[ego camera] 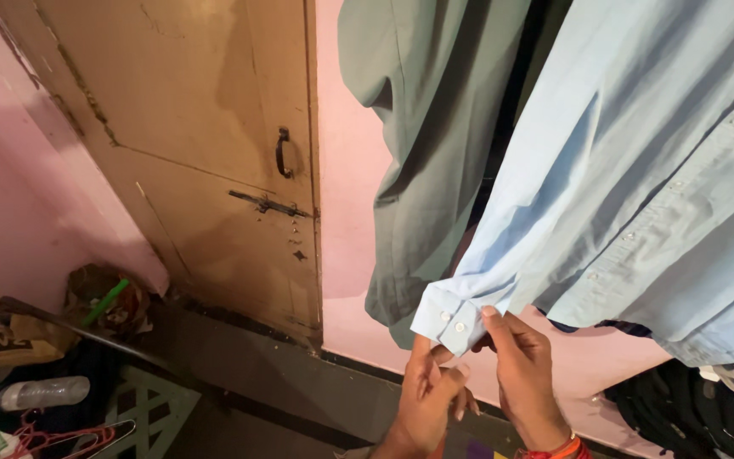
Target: The person buttons the cuffs and front placket of a light blue shirt hanging on a rack. Then the person picks up a plaid shirt, places it on a red hanger, and buttons its collar and front placket while it remains on the hanger.
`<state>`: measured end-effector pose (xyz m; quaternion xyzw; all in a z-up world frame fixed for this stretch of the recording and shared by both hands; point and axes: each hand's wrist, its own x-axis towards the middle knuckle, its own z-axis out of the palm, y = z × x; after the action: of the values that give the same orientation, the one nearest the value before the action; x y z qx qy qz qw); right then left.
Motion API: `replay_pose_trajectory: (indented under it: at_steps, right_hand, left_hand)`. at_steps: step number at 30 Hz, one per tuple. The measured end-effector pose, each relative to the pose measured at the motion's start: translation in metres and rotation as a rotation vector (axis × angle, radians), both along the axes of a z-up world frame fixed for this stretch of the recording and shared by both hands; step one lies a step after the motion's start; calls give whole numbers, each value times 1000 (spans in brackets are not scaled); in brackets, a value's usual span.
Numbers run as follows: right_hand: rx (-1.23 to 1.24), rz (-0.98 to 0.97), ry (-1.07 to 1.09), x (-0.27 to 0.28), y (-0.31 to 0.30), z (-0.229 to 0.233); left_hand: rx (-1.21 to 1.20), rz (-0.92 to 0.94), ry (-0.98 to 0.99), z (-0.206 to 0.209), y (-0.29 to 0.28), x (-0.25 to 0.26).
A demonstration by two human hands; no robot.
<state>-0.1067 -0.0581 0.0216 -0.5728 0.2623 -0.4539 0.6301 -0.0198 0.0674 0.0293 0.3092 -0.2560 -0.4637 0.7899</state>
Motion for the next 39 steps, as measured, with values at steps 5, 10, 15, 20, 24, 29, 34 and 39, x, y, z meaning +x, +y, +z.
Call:
replay_pose_trajectory:
  at_steps: [5,10,15,20,24,29,34,39]
  right_hand:
    - [52,-42,-41,1,4,5]
    - [-103,-117,92,1,1,-1]
    - [-138,-65,135,1,9,6]
    - [-173,52,103,4,13,16]
    - [-152,48,99,2,15,21]
    - [-38,76,156,5,12,17]
    - [-112,-15,156,6,12,31]
    - [-9,-13,9,5,2,39]
  left_hand:
    - [-19,1,-16,-15,-4,-1]
    - [-91,1,65,-47,-17,5]
    - [-76,19,162,-48,-25,9]
    - [3,26,184,-39,-24,7]
    - [56,2,154,-38,-20,6]
    - [37,22,37,-45,-17,-4]
    - [-50,-8,-29,-59,-15,-5]
    - [-40,-39,9,-55,-12,-12]
